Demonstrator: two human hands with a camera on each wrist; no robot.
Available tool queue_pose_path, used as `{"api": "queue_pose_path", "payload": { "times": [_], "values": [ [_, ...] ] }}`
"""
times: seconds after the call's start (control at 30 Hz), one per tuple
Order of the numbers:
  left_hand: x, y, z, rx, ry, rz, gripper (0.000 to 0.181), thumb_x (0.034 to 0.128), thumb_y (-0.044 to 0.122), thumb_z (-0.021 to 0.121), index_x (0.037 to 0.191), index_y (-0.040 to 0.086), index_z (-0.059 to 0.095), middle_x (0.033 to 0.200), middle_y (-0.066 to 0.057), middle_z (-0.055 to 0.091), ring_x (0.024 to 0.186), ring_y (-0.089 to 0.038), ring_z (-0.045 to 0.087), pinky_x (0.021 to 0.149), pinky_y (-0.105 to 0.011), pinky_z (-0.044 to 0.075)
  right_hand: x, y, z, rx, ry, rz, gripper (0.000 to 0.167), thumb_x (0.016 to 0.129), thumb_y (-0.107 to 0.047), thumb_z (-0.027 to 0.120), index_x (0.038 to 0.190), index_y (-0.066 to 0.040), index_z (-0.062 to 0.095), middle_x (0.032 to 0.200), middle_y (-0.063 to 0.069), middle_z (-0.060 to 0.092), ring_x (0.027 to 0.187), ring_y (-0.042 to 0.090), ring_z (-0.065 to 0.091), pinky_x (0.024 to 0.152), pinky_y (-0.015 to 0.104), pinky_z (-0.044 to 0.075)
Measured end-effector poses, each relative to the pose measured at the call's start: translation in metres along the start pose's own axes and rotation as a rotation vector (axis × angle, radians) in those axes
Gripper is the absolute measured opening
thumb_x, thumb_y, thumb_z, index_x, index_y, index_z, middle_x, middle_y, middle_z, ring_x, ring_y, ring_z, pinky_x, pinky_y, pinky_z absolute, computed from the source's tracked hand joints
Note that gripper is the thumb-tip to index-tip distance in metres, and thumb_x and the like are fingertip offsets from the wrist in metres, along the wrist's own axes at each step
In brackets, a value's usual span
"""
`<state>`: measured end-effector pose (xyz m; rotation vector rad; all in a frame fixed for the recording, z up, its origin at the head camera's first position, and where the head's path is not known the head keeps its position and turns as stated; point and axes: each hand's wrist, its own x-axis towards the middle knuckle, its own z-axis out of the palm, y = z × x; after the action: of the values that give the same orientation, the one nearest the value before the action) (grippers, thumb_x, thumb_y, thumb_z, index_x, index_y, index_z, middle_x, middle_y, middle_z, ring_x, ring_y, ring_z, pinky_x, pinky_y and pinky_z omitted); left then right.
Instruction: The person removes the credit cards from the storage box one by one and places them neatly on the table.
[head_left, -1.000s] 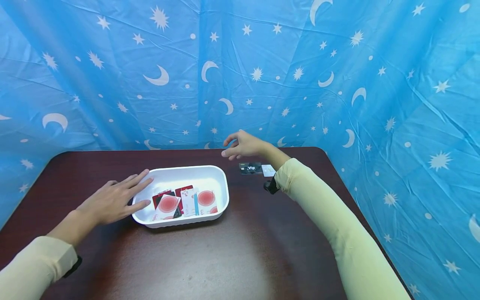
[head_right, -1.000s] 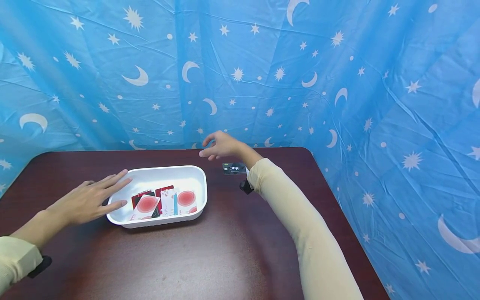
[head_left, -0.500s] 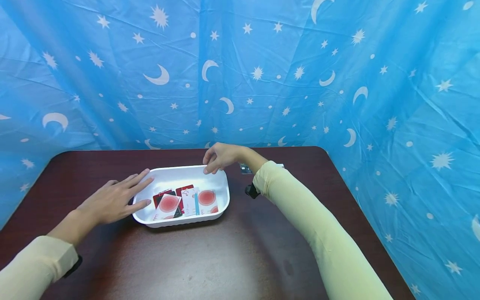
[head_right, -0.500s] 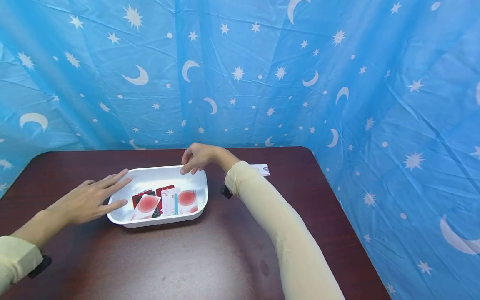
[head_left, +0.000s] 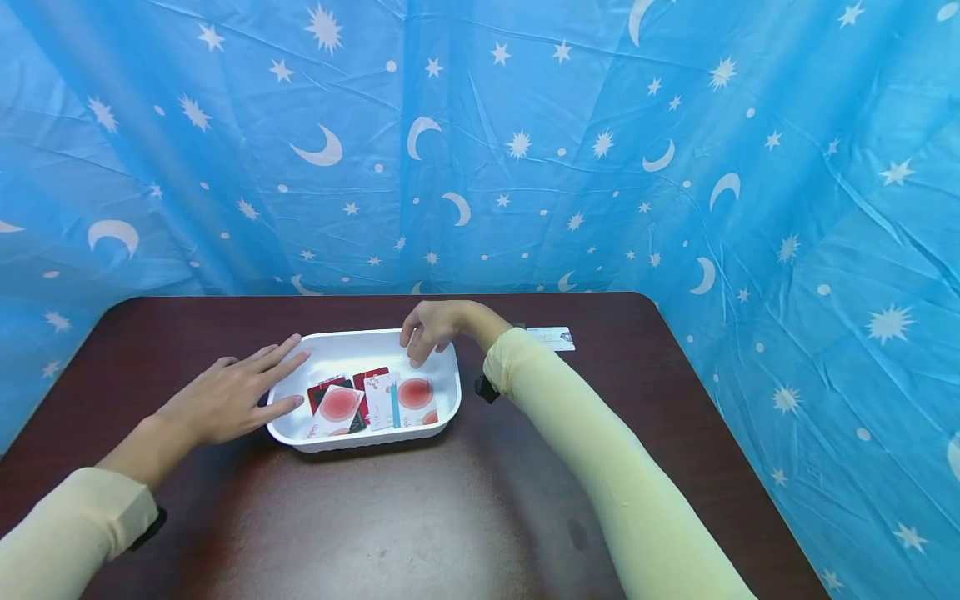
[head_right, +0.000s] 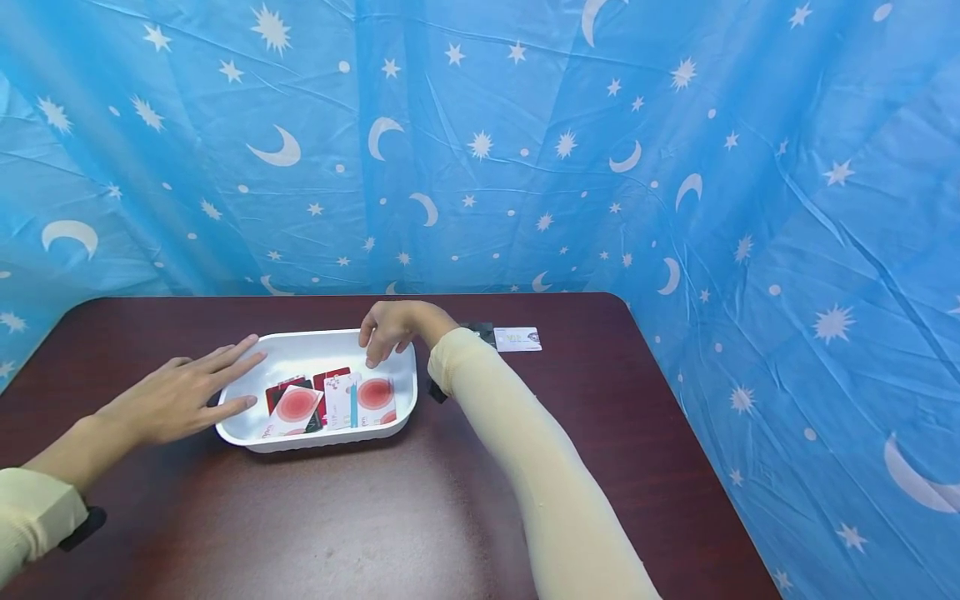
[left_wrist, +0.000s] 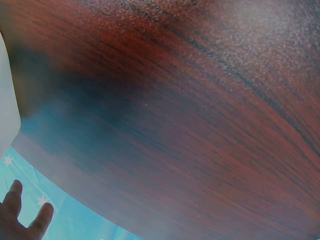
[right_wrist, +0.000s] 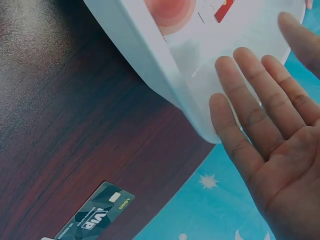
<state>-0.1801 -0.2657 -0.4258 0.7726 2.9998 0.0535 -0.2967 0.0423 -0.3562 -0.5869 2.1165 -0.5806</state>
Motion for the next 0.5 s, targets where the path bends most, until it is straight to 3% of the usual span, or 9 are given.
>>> {"api": "queue_pose_path", "payload": {
  "times": [0.3,0.5],
  "values": [
    [0.001,0.001,0.0,-0.003,0.0,0.0,0.079,0.0939,0.058,0.055,0.155,0.012,0.034,0.159,-0.02,0.03,0.137,-0.046,0.04,0.099,-0.068,0.039,0.01,-0.002,0.012,-0.111,-0.021,0.055,0.043,0.089,-0.011,0.074,0.13,-0.004,0.062,0.113,0.002,0.064,0.106,0.016,0.058,0.098,0.036,0.051],
    [0.001,0.001,-0.002,-0.006,-0.007,-0.003,0.079,0.094,0.058,0.055,0.155,0.011,0.034,0.159,-0.02,0.029,0.138,-0.046,0.039,0.1,-0.068,0.038,0.015,-0.004,0.017,-0.121,-0.025,0.078,0.036,0.091,-0.012,0.071,0.126,-0.007,0.065,0.117,0.0,0.059,0.108,0.016,0.056,0.098,0.036,0.051]
  ]
}}
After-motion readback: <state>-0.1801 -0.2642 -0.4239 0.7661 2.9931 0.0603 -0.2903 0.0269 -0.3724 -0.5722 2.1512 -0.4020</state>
